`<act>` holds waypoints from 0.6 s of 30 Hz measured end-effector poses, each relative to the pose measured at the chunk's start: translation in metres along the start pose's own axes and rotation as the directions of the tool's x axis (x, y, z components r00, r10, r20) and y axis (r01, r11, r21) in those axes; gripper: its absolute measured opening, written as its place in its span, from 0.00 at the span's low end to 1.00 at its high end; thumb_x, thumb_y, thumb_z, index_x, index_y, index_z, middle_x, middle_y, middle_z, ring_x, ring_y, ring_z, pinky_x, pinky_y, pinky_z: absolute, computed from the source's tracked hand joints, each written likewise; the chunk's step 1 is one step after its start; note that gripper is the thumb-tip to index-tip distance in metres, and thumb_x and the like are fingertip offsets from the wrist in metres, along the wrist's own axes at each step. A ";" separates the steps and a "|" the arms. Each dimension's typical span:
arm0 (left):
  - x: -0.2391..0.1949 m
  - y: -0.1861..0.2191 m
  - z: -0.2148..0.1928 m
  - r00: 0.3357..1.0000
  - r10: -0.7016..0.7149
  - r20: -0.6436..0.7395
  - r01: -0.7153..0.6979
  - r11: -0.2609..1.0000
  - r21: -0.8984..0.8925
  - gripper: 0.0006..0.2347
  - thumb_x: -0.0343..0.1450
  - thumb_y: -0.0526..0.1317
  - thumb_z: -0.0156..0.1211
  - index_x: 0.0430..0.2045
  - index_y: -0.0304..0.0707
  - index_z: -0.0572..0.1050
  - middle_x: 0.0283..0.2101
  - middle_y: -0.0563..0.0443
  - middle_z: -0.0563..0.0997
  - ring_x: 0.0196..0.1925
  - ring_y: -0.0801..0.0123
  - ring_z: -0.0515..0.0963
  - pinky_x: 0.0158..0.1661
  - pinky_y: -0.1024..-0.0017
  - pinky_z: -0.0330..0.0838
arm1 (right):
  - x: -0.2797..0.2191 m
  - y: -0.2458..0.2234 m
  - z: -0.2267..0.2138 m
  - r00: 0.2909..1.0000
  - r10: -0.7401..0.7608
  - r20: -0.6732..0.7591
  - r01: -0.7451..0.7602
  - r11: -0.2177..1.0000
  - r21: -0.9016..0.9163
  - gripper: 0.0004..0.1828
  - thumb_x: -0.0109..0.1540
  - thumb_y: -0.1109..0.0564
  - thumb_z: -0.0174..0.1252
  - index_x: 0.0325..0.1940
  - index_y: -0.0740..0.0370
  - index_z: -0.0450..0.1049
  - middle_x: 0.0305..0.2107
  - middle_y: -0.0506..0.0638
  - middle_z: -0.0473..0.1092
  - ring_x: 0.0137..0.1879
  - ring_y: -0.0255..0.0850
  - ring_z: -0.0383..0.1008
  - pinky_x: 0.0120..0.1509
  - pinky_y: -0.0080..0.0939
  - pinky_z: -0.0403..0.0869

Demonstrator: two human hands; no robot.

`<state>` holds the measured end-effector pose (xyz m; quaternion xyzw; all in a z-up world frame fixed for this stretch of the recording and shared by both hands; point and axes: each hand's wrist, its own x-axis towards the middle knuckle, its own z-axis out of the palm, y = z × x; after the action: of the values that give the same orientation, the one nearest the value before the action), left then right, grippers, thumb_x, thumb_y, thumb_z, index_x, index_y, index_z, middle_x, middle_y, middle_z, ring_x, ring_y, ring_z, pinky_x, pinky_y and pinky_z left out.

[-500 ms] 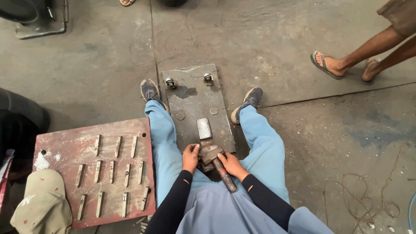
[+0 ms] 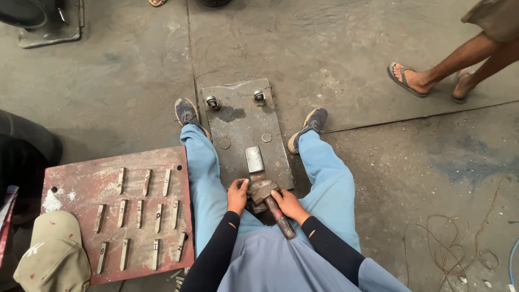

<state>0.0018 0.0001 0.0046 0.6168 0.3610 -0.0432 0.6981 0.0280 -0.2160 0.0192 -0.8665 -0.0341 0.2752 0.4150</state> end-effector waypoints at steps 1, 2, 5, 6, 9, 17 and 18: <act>0.000 0.000 -0.001 1.000 -0.006 0.005 0.006 1.000 -0.017 0.12 0.74 0.42 0.60 0.43 0.31 0.77 0.36 0.49 0.82 0.29 0.71 0.79 0.29 0.73 0.74 | 0.000 0.000 0.000 1.000 0.004 -0.001 -0.004 1.000 -0.007 0.35 0.66 0.33 0.49 0.49 0.73 0.73 0.43 0.73 0.75 0.52 0.65 0.76 0.57 0.54 0.72; 0.001 0.000 0.000 1.000 -0.005 0.005 0.005 1.000 -0.017 0.12 0.74 0.42 0.60 0.43 0.31 0.77 0.36 0.49 0.82 0.29 0.71 0.79 0.29 0.73 0.74 | 0.001 0.000 0.000 1.000 0.004 -0.002 -0.004 1.000 -0.007 0.35 0.66 0.33 0.49 0.49 0.73 0.73 0.43 0.73 0.75 0.52 0.65 0.76 0.57 0.54 0.72; 0.001 -0.003 0.000 1.000 -0.008 -0.003 0.008 1.000 0.004 0.11 0.73 0.42 0.60 0.43 0.31 0.77 0.36 0.50 0.82 0.29 0.71 0.79 0.30 0.73 0.74 | 0.000 0.001 0.001 1.000 0.019 0.014 -0.019 1.000 0.011 0.35 0.66 0.33 0.49 0.48 0.72 0.74 0.43 0.71 0.75 0.52 0.64 0.76 0.57 0.53 0.72; 0.001 -0.002 -0.001 1.000 0.001 0.003 -0.001 1.000 -0.008 0.12 0.74 0.42 0.60 0.43 0.31 0.77 0.36 0.50 0.82 0.29 0.71 0.79 0.30 0.73 0.73 | 0.000 -0.001 0.000 1.000 0.011 0.013 -0.011 1.000 0.010 0.35 0.66 0.33 0.49 0.49 0.72 0.74 0.43 0.71 0.75 0.52 0.64 0.76 0.57 0.53 0.72; -0.001 0.000 -0.001 1.000 0.013 0.012 -0.013 1.000 -0.024 0.12 0.74 0.42 0.60 0.43 0.30 0.77 0.37 0.50 0.82 0.29 0.72 0.78 0.30 0.73 0.73 | 0.000 -0.001 0.000 1.000 0.007 0.009 -0.007 1.000 0.000 0.34 0.66 0.33 0.49 0.49 0.71 0.74 0.43 0.71 0.75 0.52 0.64 0.76 0.56 0.54 0.72; -0.001 0.002 -0.001 1.000 0.011 0.007 -0.011 1.000 -0.005 0.12 0.73 0.42 0.60 0.43 0.30 0.77 0.37 0.49 0.82 0.29 0.72 0.79 0.30 0.73 0.73 | 0.002 0.003 0.002 1.000 0.009 0.006 -0.009 1.000 -0.012 0.35 0.66 0.33 0.49 0.47 0.72 0.73 0.42 0.71 0.75 0.51 0.65 0.75 0.56 0.55 0.72; -0.001 0.001 0.000 1.000 0.017 0.006 -0.017 1.000 -0.012 0.12 0.74 0.42 0.60 0.43 0.30 0.77 0.36 0.49 0.82 0.29 0.72 0.79 0.30 0.73 0.74 | 0.002 0.004 0.002 1.000 0.000 0.004 0.000 1.000 -0.014 0.35 0.66 0.33 0.48 0.47 0.72 0.73 0.42 0.72 0.75 0.51 0.65 0.75 0.56 0.55 0.72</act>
<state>0.0015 0.0002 0.0063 0.6156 0.3538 -0.0372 0.7032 0.0278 -0.2168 0.0142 -0.8688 -0.0371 0.2767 0.4090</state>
